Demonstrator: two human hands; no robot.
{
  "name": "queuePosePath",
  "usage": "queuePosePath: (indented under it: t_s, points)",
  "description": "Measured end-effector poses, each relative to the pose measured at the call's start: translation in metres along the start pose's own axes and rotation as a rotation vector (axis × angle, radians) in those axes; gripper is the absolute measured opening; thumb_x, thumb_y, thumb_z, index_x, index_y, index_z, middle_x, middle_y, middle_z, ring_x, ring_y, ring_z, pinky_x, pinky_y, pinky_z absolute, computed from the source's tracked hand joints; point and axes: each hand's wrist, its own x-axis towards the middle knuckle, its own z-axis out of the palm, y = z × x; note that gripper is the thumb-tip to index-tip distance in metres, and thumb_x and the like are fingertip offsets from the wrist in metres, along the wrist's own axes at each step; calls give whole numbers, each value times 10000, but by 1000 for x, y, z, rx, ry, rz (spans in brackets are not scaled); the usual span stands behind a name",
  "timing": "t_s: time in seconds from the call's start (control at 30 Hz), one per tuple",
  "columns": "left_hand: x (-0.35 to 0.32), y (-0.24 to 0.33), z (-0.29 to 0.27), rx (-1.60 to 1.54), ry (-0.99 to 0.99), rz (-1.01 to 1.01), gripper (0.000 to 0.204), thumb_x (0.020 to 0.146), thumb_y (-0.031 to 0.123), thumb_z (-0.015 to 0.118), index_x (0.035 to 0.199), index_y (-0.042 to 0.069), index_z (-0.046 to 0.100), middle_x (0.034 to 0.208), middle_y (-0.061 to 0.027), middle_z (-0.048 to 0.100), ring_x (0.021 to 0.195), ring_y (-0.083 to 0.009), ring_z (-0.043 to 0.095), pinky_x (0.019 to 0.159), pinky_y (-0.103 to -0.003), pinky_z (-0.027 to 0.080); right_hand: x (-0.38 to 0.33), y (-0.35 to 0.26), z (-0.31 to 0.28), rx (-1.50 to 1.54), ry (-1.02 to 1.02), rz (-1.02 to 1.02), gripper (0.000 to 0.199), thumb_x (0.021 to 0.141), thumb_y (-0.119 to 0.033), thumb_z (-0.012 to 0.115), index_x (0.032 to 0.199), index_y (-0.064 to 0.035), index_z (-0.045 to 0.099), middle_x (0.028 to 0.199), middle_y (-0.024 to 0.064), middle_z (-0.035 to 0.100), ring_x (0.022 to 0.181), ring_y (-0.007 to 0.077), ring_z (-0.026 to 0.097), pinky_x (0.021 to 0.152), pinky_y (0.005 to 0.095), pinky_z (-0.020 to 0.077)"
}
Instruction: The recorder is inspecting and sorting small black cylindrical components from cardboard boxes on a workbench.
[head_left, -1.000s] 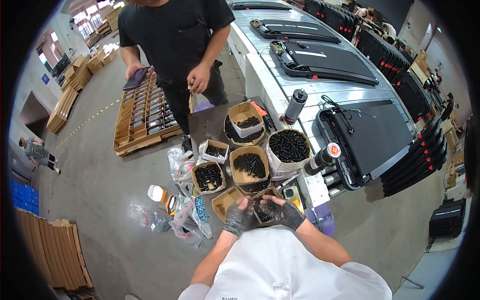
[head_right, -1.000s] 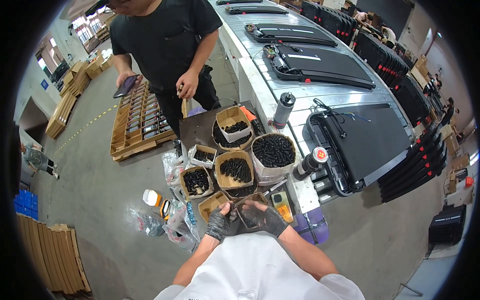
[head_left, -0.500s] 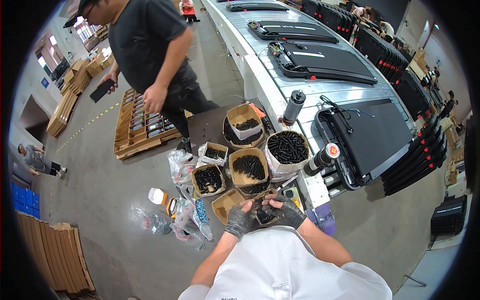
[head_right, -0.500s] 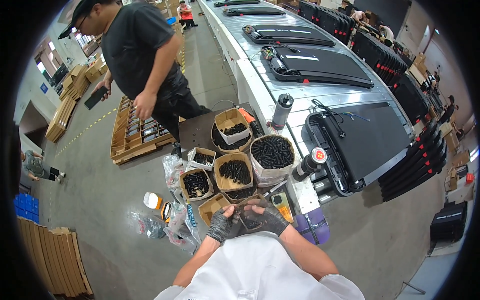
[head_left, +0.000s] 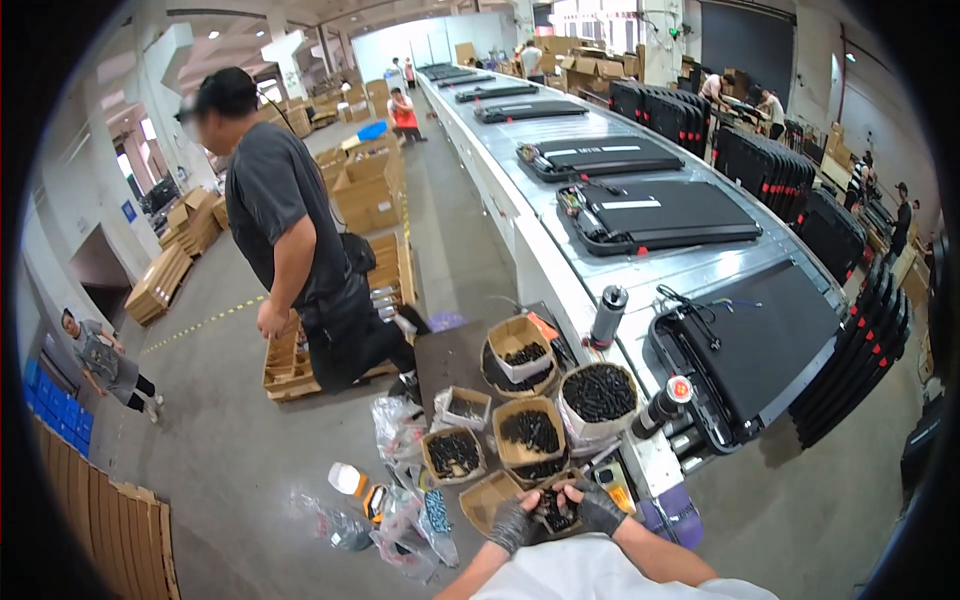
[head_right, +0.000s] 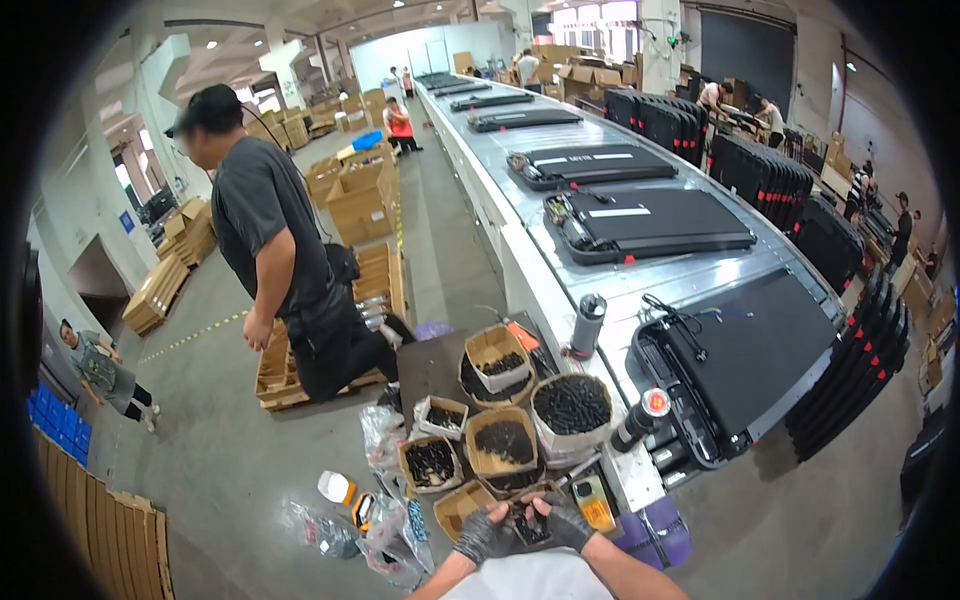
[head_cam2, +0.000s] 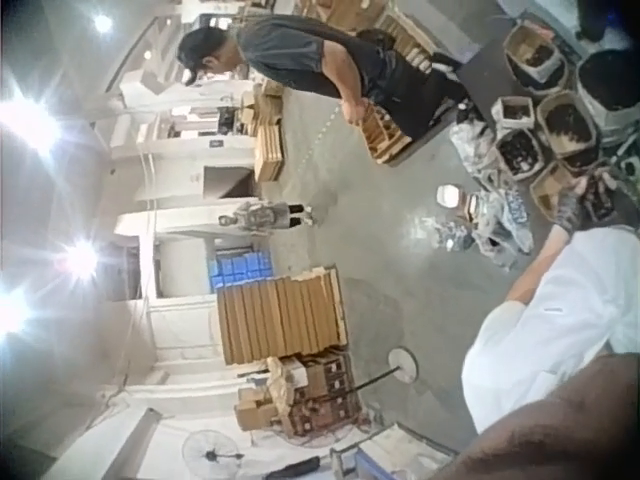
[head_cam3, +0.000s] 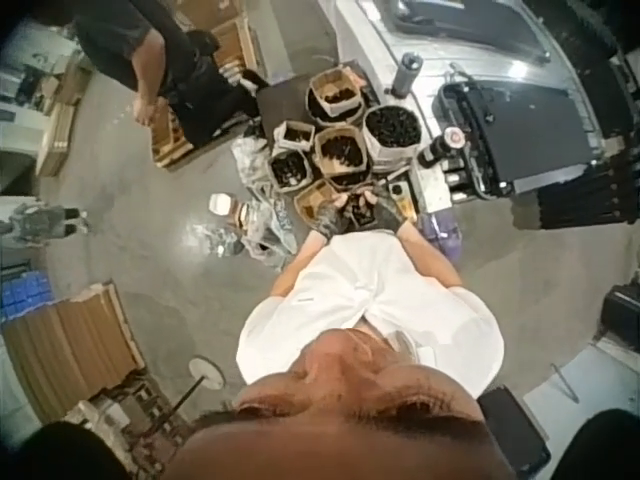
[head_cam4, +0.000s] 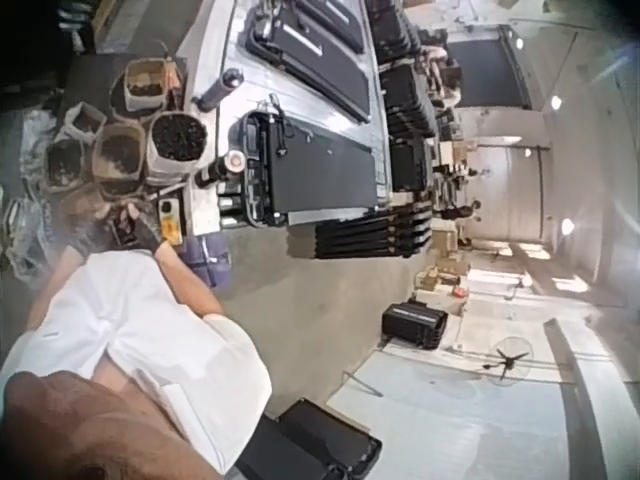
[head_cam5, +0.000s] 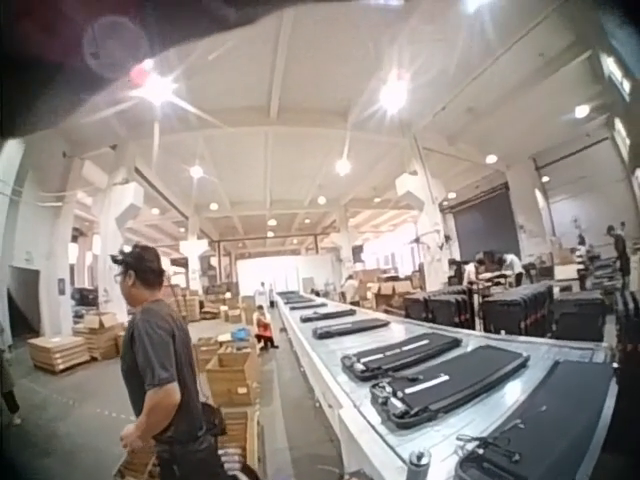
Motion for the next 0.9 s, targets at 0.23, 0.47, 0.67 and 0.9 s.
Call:
queuePosePath:
  t_s: [0.23, 0.47, 0.67, 0.9]
  points:
    - [-3, 12, 6, 64, 19, -62, 269, 904, 200, 634, 1068, -14, 631, 965, -64, 658, 864, -156, 601, 819, -272, 484, -1, -18, 10, 122, 59, 101, 195, 938, -171, 572, 1040, -5, 566, 887, 73, 606, 821, 173, 590, 771, 277, 501]
    - [-5, 13, 15, 66, 14, -37, 267, 875, 268, 668, 983, 27, 631, 856, -45, 641, 728, -126, 556, 676, -249, 463, -1, -20, 3, 216, -11, 159, 145, 910, -137, 603, 980, -10, 594, 891, 61, 622, 832, 181, 600, 791, 276, 493]
    - [1, 5, 8, 177, -11, -25, 205, 897, 204, 640, 962, 10, 635, 878, -59, 659, 785, -156, 584, 723, -264, 483, -3, -16, 17, 101, 172, 176, 257, 881, -149, 657, 1076, 14, 624, 968, 72, 654, 882, 151, 616, 805, 269, 503]
    - [-9, 16, 21, 32, 90, -123, 232, 866, 232, 684, 944, 20, 626, 850, -50, 652, 762, -159, 592, 665, -265, 496, -3, -8, 7, 72, 169, 124, 225, 890, -146, 645, 1041, 20, 639, 937, 74, 664, 871, 157, 621, 802, 260, 497]
